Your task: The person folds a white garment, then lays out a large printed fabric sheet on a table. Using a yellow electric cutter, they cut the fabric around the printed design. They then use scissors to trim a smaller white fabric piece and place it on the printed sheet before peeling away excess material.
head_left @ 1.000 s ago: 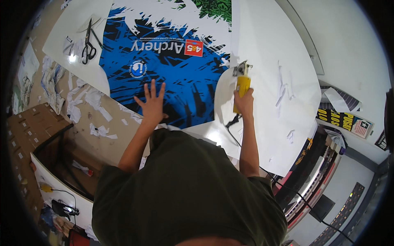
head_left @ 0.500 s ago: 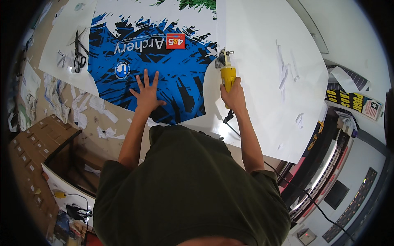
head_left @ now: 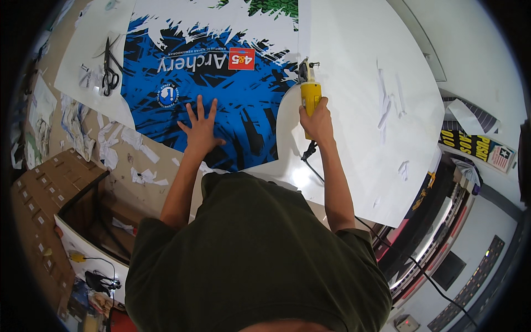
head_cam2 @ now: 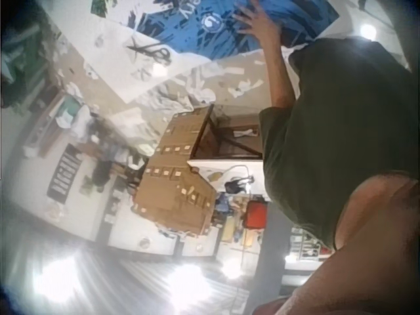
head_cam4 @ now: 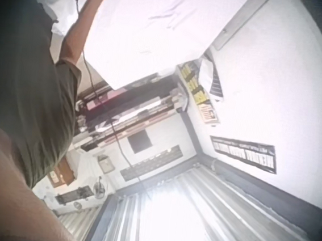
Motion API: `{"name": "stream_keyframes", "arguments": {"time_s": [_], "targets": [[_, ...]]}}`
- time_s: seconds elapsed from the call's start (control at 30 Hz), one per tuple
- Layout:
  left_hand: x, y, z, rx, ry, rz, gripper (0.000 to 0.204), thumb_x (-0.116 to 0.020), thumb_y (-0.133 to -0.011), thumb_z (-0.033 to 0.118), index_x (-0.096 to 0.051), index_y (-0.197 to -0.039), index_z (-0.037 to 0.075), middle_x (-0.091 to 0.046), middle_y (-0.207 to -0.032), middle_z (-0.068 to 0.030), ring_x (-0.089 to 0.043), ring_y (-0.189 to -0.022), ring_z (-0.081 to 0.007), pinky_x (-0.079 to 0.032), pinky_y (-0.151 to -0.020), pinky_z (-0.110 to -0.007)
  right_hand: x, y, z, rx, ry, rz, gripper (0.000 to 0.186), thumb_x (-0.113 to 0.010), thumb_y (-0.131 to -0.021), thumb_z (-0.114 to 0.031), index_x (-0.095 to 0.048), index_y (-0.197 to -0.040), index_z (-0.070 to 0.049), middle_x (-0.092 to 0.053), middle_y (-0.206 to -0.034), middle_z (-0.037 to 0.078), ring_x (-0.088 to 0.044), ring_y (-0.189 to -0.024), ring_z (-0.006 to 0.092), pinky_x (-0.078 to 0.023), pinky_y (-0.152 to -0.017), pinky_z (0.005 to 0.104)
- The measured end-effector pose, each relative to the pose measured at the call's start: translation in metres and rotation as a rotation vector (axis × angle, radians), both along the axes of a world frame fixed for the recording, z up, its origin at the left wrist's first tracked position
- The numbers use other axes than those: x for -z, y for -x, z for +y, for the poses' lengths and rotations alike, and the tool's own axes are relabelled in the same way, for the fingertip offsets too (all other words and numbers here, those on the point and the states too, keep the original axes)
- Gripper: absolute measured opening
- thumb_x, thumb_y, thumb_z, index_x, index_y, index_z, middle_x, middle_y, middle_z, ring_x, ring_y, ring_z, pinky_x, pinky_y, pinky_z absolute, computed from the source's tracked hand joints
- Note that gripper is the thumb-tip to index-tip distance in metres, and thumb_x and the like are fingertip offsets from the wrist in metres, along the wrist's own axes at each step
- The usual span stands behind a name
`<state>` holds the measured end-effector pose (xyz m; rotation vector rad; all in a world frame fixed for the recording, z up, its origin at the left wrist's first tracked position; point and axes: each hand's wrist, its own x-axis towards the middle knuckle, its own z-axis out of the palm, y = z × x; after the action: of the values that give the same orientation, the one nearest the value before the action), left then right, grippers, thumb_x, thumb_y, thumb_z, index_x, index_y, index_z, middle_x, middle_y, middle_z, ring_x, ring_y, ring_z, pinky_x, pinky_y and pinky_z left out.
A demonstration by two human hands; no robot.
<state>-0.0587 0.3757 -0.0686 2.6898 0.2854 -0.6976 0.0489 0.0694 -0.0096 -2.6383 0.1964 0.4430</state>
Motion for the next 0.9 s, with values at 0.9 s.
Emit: {"name": "stream_keyframes", "arguments": {"time_s": [0.9], "targets": [[-0.015, -0.009, -0.002, -0.032, 0.026, 0.057, 0.139, -0.098, -0.053, 0.031, -0.013, -0.163, 0.032, 0.006, -0.170, -0.0146, 0.001, -0.152, -0.0534, -0.019, -0.103, -0.086, 0.025, -0.210, 0.020, -0.124, -0.037, -0.150, 0.059, -0.068, -0.084, -0.034, -0.041, -0.112, 0.010, -0.066, -0.096, 0.039, -0.069, -0.089, 0.0521, -0.058, -0.078, 0.0521]]}}
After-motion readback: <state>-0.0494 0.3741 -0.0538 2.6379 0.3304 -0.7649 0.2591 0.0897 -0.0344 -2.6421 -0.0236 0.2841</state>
